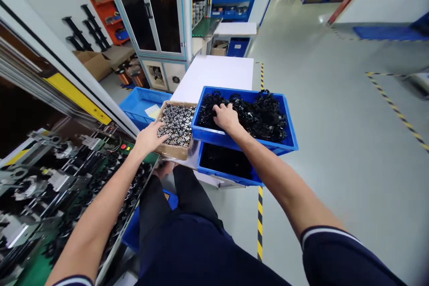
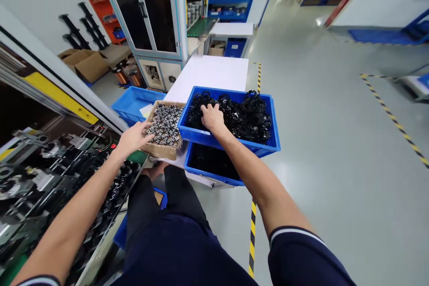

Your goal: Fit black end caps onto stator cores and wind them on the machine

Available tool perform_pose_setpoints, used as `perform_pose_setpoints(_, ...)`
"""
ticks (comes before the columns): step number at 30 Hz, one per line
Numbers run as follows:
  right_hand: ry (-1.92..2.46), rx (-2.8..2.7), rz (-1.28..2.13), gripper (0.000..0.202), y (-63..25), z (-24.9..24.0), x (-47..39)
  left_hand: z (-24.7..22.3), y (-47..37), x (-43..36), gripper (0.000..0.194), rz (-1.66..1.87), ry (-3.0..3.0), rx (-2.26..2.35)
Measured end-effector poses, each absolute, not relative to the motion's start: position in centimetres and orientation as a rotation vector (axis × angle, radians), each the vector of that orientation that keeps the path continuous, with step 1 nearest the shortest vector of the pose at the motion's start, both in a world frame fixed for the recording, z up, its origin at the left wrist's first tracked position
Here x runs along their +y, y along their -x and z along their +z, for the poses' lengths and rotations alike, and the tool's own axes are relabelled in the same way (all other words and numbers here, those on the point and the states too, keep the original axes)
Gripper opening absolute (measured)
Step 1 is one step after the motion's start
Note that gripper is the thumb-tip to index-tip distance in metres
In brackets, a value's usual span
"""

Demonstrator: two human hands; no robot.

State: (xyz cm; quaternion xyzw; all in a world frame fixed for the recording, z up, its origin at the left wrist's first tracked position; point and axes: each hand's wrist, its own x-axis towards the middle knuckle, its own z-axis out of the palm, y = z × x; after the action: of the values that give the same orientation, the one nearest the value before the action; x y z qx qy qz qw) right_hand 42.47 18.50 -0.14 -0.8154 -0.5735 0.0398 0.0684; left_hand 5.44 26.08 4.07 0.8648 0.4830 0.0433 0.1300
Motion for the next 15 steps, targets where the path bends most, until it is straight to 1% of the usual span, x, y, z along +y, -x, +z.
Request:
perform_pose_setpoints(2,2.488,-1.662,0.124,0.047,-42.6,-0.6,18.2,1.5,-9.0,30.3,0.072,-0.057,-2.520,1.361)
perform_pose_setpoints(4,2.505,-1.605,0.130,0.051,-42.9,-0.9,17.9,-1.3,-12.1,33.5,0.078,-0.209,-2.501,1.337)
perform_pose_setpoints(7,2.490,-1.529,0.140,0.052,-43.3,-1.0,17.4,-4.8,-15.0,36.6,0.072,-0.364,-2.457,1.334)
perform_pose_setpoints(9,2.460,-1.482,0.120,0.056,-43.7,-1.1,17.2,-6.3,-15.9,38.2,0.069,-0.410,-2.439,1.319)
perform_pose_setpoints(12,2.332,-1.412,0.074,0.063,-44.3,-1.5,17.3,-7.6,-16.4,39.9,0.067,-0.398,-2.415,1.274)
perform_pose_setpoints(15,2.072,-1.289,0.113,0.056,-45.1,-2.5,17.7,-8.1,-16.5,40.8,0.057,-0.292,-2.348,1.230)
